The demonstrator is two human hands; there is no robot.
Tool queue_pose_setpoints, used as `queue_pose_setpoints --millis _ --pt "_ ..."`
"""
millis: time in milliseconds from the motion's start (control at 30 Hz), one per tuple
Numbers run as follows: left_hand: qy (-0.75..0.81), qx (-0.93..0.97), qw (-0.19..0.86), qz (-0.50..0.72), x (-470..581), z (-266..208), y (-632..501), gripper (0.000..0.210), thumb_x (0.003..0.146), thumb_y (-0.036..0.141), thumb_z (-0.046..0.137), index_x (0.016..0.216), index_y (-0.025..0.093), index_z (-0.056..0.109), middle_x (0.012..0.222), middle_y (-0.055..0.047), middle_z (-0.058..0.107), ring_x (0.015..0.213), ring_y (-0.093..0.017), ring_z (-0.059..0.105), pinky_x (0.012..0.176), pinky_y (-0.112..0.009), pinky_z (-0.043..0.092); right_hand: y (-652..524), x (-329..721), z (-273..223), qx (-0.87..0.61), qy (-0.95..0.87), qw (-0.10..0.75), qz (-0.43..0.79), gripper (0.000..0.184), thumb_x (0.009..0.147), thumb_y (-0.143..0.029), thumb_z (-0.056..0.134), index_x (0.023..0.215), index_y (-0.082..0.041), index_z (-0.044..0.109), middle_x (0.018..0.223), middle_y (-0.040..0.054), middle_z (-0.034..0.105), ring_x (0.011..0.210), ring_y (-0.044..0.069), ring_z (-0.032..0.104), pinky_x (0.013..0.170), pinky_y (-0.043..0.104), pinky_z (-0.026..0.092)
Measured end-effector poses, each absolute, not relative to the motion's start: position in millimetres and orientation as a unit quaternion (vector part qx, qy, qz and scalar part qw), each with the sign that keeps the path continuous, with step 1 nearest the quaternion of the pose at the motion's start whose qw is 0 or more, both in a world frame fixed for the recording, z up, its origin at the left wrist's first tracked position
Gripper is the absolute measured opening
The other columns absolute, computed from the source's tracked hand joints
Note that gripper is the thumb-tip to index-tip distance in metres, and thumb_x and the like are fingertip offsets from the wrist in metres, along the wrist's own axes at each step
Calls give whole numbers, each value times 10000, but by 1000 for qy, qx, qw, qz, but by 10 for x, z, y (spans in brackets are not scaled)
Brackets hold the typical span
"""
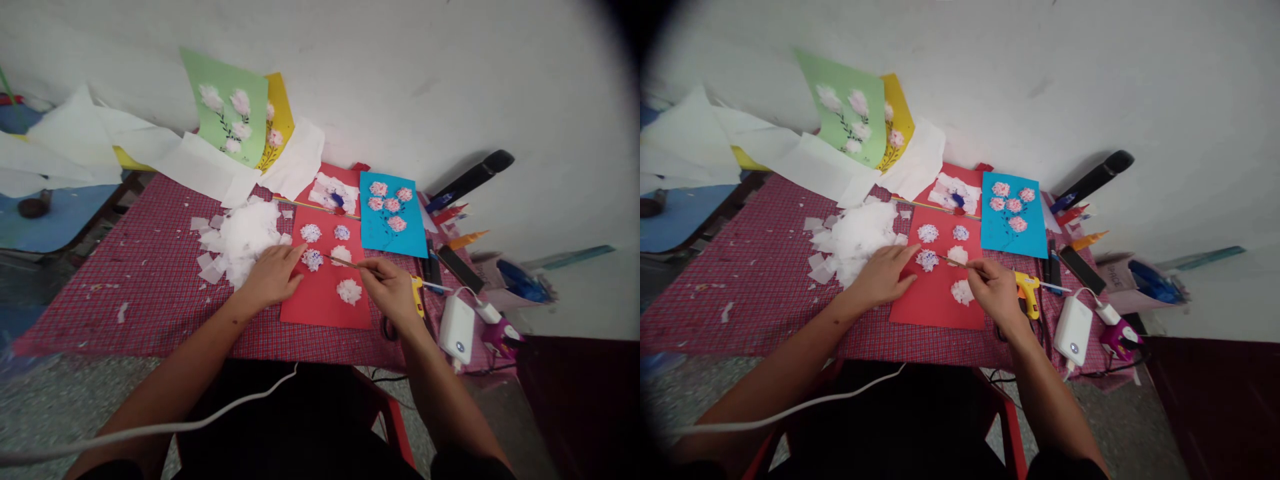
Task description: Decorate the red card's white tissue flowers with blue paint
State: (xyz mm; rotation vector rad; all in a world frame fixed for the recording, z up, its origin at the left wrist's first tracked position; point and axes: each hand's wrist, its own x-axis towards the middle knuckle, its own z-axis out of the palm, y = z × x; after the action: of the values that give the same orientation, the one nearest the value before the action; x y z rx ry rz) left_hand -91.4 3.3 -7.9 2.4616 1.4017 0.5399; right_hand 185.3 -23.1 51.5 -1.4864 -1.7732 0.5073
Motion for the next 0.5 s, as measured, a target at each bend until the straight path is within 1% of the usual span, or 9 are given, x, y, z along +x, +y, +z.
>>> queue_pose_setpoints --millis 267,500 --pt "483 847 130 181 -910 -63 37 657 964 335 585 1572 193 383 1385 -155 610 1321 -321 560 1179 -501 408 -286 1809 460 -579 -710 354 188 177 887 -262 611 916 -225 782 778 20 776 650 175 694 601 286 519" --pt "483 847 127 181 -912 -79 40 658 963 330 588 1571 179 386 1379 -160 615 1309 -321 567 1175 -502 412 -234 1773 382 -570 -723 349 174 194 884 -249 597 899 -224 789 747 16 771 612 172 682 597 285 519"
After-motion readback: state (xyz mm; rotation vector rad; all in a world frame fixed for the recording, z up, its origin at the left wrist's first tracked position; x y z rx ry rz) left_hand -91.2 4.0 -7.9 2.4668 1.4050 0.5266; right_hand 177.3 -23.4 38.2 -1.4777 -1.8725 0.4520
